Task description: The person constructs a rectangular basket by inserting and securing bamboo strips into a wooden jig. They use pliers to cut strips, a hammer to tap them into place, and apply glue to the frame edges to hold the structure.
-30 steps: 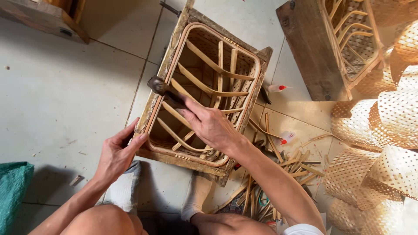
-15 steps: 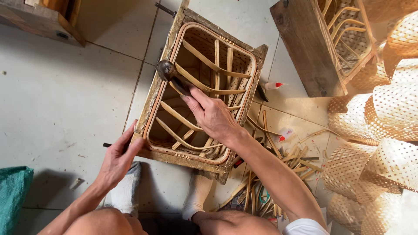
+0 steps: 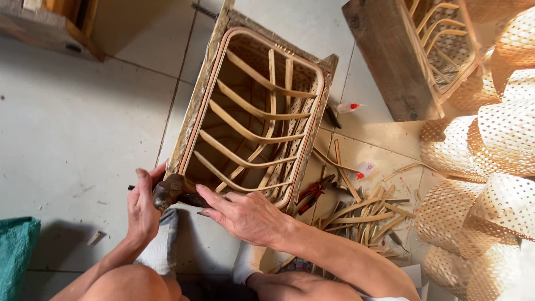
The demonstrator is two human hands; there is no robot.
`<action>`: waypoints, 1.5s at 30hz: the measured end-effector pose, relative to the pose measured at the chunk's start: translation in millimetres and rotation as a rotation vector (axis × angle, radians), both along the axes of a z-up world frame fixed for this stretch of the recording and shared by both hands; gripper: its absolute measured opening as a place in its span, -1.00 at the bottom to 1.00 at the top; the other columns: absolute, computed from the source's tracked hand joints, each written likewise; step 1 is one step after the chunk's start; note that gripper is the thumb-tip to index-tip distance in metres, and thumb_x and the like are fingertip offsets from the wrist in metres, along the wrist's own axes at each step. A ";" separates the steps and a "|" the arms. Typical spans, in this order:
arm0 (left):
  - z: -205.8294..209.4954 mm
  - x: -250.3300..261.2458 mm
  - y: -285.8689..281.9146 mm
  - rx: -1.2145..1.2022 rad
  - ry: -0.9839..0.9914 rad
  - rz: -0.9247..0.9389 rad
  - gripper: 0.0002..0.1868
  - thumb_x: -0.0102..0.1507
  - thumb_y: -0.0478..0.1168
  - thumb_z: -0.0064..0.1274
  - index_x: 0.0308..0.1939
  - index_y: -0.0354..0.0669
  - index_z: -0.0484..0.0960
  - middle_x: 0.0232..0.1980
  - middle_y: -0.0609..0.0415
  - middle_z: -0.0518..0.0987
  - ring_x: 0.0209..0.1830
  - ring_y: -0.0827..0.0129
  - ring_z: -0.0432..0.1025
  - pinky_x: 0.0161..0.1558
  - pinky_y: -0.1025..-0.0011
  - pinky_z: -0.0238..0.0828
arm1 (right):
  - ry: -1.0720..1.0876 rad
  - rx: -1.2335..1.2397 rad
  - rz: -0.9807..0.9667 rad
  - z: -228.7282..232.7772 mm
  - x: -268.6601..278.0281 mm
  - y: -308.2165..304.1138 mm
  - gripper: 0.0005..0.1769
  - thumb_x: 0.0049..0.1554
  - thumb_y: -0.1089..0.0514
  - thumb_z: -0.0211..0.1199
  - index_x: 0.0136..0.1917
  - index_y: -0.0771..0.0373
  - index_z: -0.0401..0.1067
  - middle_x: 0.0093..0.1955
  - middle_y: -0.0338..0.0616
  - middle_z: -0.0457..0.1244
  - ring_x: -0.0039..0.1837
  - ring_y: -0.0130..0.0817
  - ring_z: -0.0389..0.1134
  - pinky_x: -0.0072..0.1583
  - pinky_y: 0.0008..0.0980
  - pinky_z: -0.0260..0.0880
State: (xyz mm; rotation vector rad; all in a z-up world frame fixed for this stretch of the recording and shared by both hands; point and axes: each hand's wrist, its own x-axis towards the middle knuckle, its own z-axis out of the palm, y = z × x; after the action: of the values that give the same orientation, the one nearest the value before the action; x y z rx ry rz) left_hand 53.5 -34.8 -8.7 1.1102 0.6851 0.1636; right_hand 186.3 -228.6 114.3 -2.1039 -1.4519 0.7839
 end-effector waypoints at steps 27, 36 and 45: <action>31.5 14.5 14.6 1.626 -0.397 -1.104 -0.13 0.06 -0.26 0.12 0.48 0.31 0.31 0.11 0.10 0.45 0.32 0.18 0.32 0.64 -0.12 -0.08 | 0.323 0.180 -1.214 4.9 55.7 -202.6 -0.54 0.41 0.15 -0.09 0.53 0.24 0.20 -0.36 -0.14 0.23 -0.48 -0.50 0.22 -0.41 -0.50 0.31; 44.4 23.8 12.3 1.551 -0.384 -1.136 -0.10 0.08 -0.37 0.12 0.49 0.34 0.29 0.07 -0.03 0.42 0.21 0.13 0.30 0.57 -0.13 -0.15 | 0.149 0.179 -0.924 -27.3 -5.1 -213.1 -0.53 0.41 0.24 -0.06 0.56 0.29 0.16 -0.28 -0.24 0.28 -0.34 -0.53 0.32 -0.31 -0.48 0.38; 39.2 20.1 17.2 1.583 -0.368 -1.203 -0.03 0.01 -0.33 0.19 0.53 0.32 0.35 0.01 -0.04 0.46 0.18 0.08 0.34 0.51 -0.18 -0.10 | 0.069 0.059 -0.735 -20.3 -91.9 -230.5 -0.45 0.28 0.22 0.17 0.50 0.36 0.22 -0.13 0.10 0.32 -0.28 -0.14 0.39 -0.24 -0.29 0.41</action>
State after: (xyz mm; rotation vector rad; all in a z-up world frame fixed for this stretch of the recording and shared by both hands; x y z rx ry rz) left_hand 73.6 -17.6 30.6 2.6998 -0.7506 -0.1928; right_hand 94.5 -459.1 94.0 -2.2888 -0.5619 0.4981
